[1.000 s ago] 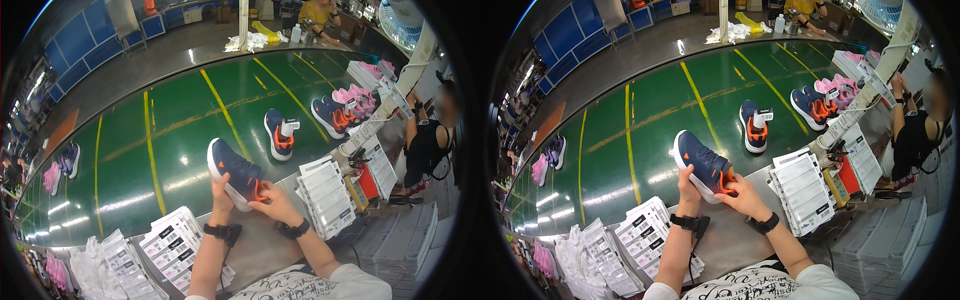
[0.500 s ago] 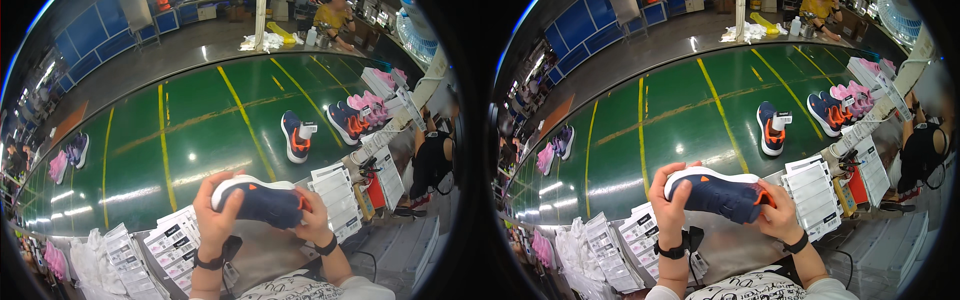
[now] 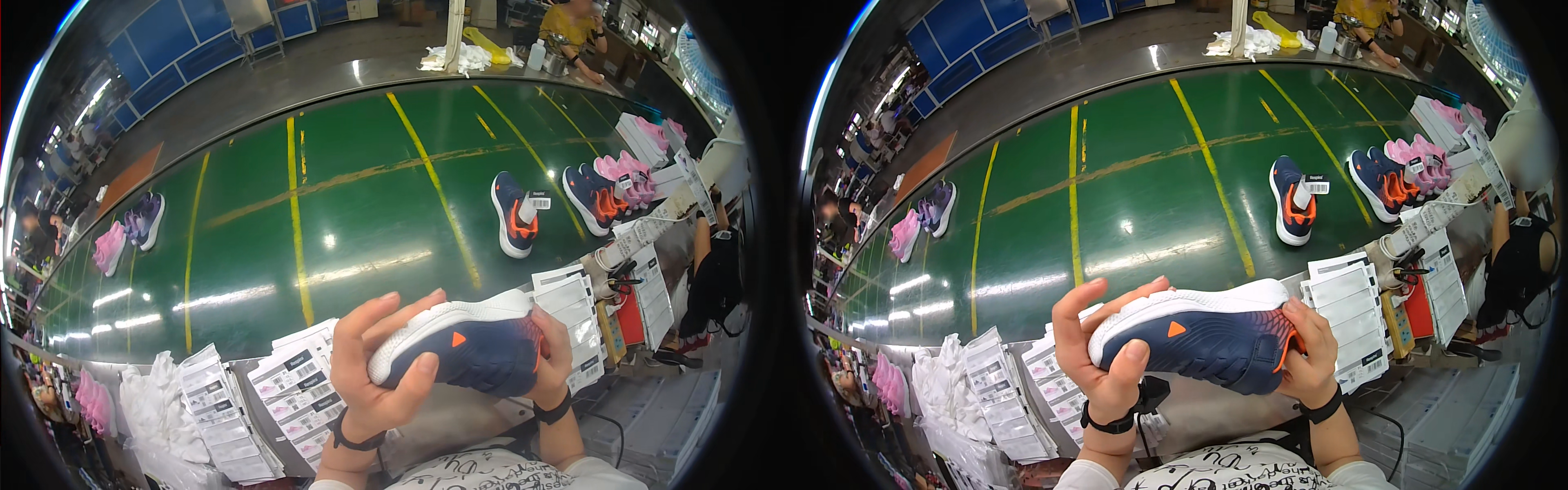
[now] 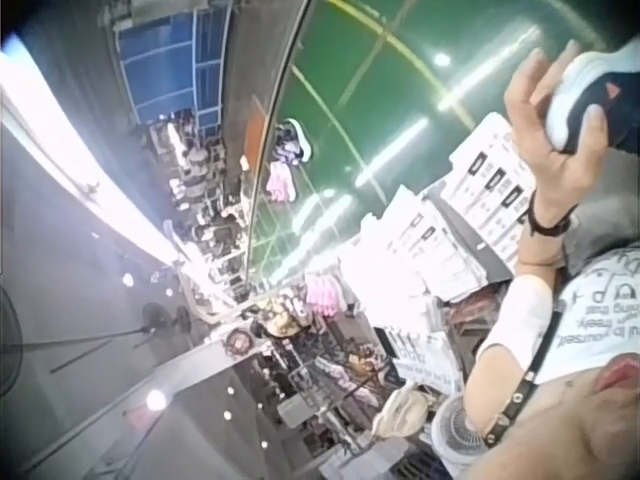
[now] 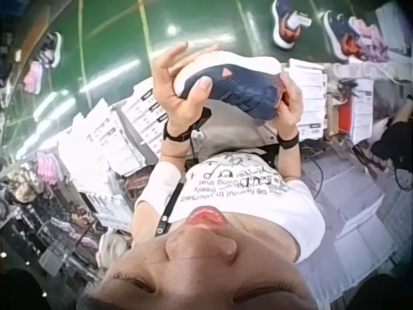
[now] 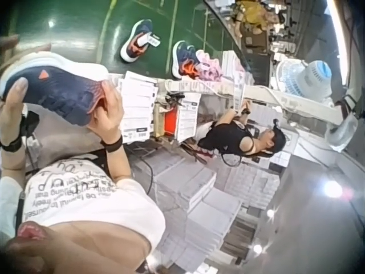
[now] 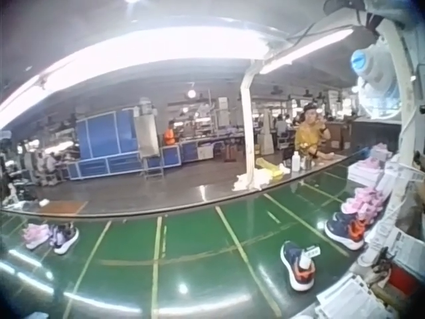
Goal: The person picks up pairs of shoes, pulls back the tongues, and turns them over to inspect the soles. They flip through a stack of labels to find the correct ones, peel them off, and attach them to the shoes before placing the pairs on the conveyor belt.
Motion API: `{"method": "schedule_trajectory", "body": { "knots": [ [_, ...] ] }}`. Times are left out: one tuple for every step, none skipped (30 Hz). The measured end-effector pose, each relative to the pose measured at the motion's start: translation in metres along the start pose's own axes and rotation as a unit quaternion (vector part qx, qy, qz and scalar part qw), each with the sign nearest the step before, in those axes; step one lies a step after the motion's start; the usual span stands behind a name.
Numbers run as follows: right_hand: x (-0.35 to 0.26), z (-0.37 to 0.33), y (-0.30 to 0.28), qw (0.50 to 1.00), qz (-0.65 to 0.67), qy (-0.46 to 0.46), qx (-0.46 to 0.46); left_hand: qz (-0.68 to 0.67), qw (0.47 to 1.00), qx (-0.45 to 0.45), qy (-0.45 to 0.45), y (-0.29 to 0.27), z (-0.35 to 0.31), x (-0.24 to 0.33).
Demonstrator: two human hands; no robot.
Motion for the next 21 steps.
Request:
{"method": "schedule_trajectory", "body": {
  "knots": [
    [-0.002, 0.001, 0.000, 1.000, -0.002, 0.001, -0.002, -0.016, 1.000, 0.014, -0.016, 0.000, 0.001, 0.002],
    [-0.004, 0.002, -0.001, 1.000, -0.001, 0.001, -0.003, -0.033, 0.999, 0.028, -0.031, -0.001, 0.001, 0.003],
    [-0.009, 0.004, -0.002, 1.000, 0.013, -0.012, -0.012, -0.032, 0.999, 0.028, -0.032, -0.002, 0.001, 0.006],
    [-0.013, 0.005, -0.002, 0.999, 0.026, -0.024, -0.021, -0.037, 0.998, 0.026, -0.045, -0.002, 0.001, 0.006],
    [-0.014, 0.006, -0.004, 0.999, 0.025, -0.023, -0.021, -0.042, 0.997, 0.025, -0.057, -0.003, 0.001, 0.006],
    [-0.016, 0.006, -0.004, 0.999, 0.023, -0.021, -0.028, -0.043, 0.997, 0.024, -0.059, -0.003, 0.001, 0.006],
    [-0.017, 0.005, -0.005, 0.999, 0.020, -0.020, -0.034, -0.078, 0.994, 0.033, -0.066, -0.004, 0.000, 0.006],
    [-0.016, 0.004, -0.006, 0.999, 0.017, -0.018, -0.033, -0.113, 0.990, 0.041, -0.074, -0.004, 0.000, 0.005],
    [-0.015, 0.002, -0.007, 0.999, 0.023, -0.021, -0.031, -0.116, 0.990, 0.039, -0.075, -0.005, 0.000, 0.004],
    [-0.014, 0.000, -0.008, 0.999, 0.028, -0.024, -0.028, -0.120, 0.989, 0.039, -0.074, -0.004, -0.001, 0.002],
    [-0.012, -0.001, -0.009, 0.999, 0.023, -0.023, -0.026, -0.125, 0.989, 0.038, -0.073, -0.003, 0.000, 0.000],
    [-0.009, -0.001, -0.010, 0.999, 0.003, -0.030, -0.025, -0.111, 0.989, 0.046, -0.084, -0.002, 0.001, -0.003],
    [-0.007, -0.002, -0.009, 0.999, -0.016, -0.038, -0.023, -0.096, 0.989, 0.054, -0.094, -0.002, 0.003, -0.006],
    [-0.006, 0.000, -0.006, 0.999, -0.021, -0.039, -0.019, -0.070, 0.992, 0.044, -0.092, -0.003, 0.006, -0.014],
    [0.001, 0.005, 0.002, 0.999, 0.008, 0.013, -0.030, -0.059, 0.988, 0.062, -0.127, -0.004, 0.008, -0.027],
    [0.009, 0.009, 0.013, 0.996, 0.036, 0.065, -0.043, 0.023, 0.984, 0.060, -0.168, -0.011, 0.011, -0.043],
    [0.019, 0.009, 0.024, 0.992, 0.057, 0.101, -0.051, 0.103, 0.971, 0.058, -0.206, -0.017, 0.010, -0.060],
    [0.023, 0.014, 0.028, 0.992, 0.045, 0.107, -0.051, 0.109, 0.958, 0.039, -0.262, -0.020, 0.001, -0.090],
    [0.026, 0.021, 0.038, 0.992, 0.042, 0.109, -0.054, 0.122, 0.941, 0.028, -0.314, -0.029, -0.011, -0.122],
    [0.041, 0.020, 0.045, 0.988, 0.042, 0.138, -0.054, 0.184, 0.939, -0.002, -0.291, -0.030, -0.016, -0.137],
    [0.057, 0.018, 0.054, 0.983, 0.053, 0.164, -0.059, 0.192, 0.939, -0.019, -0.286, -0.036, -0.030, -0.157]
  ]
}}
Point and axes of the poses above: each hand's wrist, its own z-axis towards the middle knuckle, its own y-axis out of the palm, x = y × z, the point moved 6 cm from there along z, towards the middle knuckle, and after that the axes turned 6 degrees about y, right-handed, at the moved point
